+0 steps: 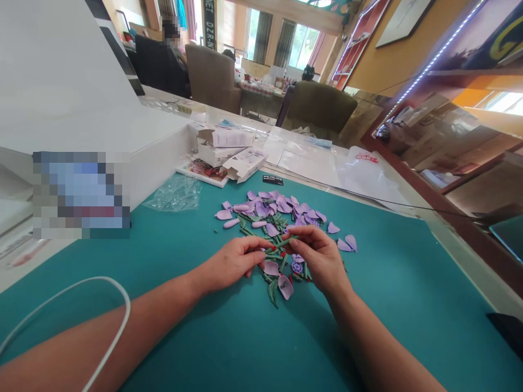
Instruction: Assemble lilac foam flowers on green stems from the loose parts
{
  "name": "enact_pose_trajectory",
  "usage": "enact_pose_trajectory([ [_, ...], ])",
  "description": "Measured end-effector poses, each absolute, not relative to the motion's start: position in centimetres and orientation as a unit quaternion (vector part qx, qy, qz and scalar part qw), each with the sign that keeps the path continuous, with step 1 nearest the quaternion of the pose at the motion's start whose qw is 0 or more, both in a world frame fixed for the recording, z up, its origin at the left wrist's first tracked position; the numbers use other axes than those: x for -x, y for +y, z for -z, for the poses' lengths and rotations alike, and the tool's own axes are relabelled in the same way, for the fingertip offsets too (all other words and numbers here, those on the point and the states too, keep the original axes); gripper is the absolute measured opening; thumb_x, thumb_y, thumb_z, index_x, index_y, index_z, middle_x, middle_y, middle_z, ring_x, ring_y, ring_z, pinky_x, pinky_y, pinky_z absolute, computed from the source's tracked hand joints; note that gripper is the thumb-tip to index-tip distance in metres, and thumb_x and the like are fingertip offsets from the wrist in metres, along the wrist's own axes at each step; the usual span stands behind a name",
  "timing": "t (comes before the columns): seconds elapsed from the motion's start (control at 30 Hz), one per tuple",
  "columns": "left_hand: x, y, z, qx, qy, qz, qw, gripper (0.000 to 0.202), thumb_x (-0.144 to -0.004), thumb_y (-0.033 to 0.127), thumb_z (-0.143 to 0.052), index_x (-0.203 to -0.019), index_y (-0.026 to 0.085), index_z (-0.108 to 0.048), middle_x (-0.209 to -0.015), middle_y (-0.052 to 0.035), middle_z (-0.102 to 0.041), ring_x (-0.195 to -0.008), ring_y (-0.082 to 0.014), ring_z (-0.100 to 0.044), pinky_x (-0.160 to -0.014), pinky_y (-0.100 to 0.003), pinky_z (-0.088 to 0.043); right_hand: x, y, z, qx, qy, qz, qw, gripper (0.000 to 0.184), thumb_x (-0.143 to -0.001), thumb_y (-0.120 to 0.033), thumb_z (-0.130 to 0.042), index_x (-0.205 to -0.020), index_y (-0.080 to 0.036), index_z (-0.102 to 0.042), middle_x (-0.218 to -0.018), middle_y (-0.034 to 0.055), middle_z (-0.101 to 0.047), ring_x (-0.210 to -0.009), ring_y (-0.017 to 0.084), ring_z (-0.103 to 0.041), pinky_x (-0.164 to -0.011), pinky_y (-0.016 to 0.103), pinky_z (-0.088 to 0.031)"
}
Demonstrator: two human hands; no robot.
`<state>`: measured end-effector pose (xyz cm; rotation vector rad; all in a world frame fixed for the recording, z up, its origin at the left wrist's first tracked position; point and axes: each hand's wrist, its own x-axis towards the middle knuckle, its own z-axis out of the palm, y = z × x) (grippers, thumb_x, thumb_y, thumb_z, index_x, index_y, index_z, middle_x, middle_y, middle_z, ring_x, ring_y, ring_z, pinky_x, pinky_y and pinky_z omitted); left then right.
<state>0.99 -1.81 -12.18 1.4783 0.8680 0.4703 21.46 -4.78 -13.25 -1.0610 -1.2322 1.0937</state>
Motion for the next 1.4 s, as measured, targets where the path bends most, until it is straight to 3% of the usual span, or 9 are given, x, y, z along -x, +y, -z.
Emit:
enact_pose_trajectory([
  [0.37,-1.1,-1.8,12.4,-0.635,0.396,-0.219,0.626,0.039,-0.081,0.034,-0.054,-0.114,0.015,-0.063,-0.070,0.0012,-0.059,-0.051,-0.0090,-0.043,-0.050,-0.024,-0.034,-20.4,-5.2,13.5,0.436,-0.507,-0.449,0.592,0.019,-0.077,-0.027,-0.074,-0.085,-0.022,-0.057,-0.085,0.0020,-0.075,-0.073,0.016,-0.070,-0.067,0.030,-0.059],
  [0.63,-1.2,-2.2,11.9,-0.635,0.421,-0.227,0.607,0.034,-0.080,0.034,-0.055,-0.106,0.016,-0.067,-0.068,0.0017,-0.060,-0.051,-0.0093,-0.043,-0.050,-0.024,-0.034,-19.6,-5.6,13.1,0.436,-0.501,-0.425,0.615,0.015,-0.079,-0.027,-0.073,-0.083,-0.021,-0.059,-0.083,0.0017,-0.075,-0.072,0.015,-0.071,-0.065,0.028,-0.059],
  [1.0,-1.3,-2.7,11.3,-0.664,0.423,-0.248,0.564,0.026,-0.079,0.029,-0.052,-0.094,0.017,-0.069,-0.069,-0.0003,-0.062,-0.066,-0.0149,-0.054,-0.061,-0.026,-0.040,-19.3,-5.9,13.4,0.444,-0.494,-0.431,0.611,0.018,-0.078,-0.030,-0.073,-0.082,-0.022,-0.058,-0.082,0.0024,-0.075,-0.071,0.017,-0.071,-0.066,0.031,-0.059],
  [1.4,-1.5,-3.1,11.8,-0.654,0.427,-0.274,0.561,0.011,-0.080,0.028,-0.052,-0.082,0.018,-0.056,-0.066,0.0015,-0.059,-0.065,-0.0143,-0.054,-0.061,-0.026,-0.040,-18.4,-6.0,13.7,0.436,-0.470,-0.446,0.624,0.020,-0.078,-0.032,-0.074,-0.081,-0.023,-0.056,-0.077,0.0000,-0.074,-0.069,0.015,-0.071,-0.065,0.029,-0.059],
])
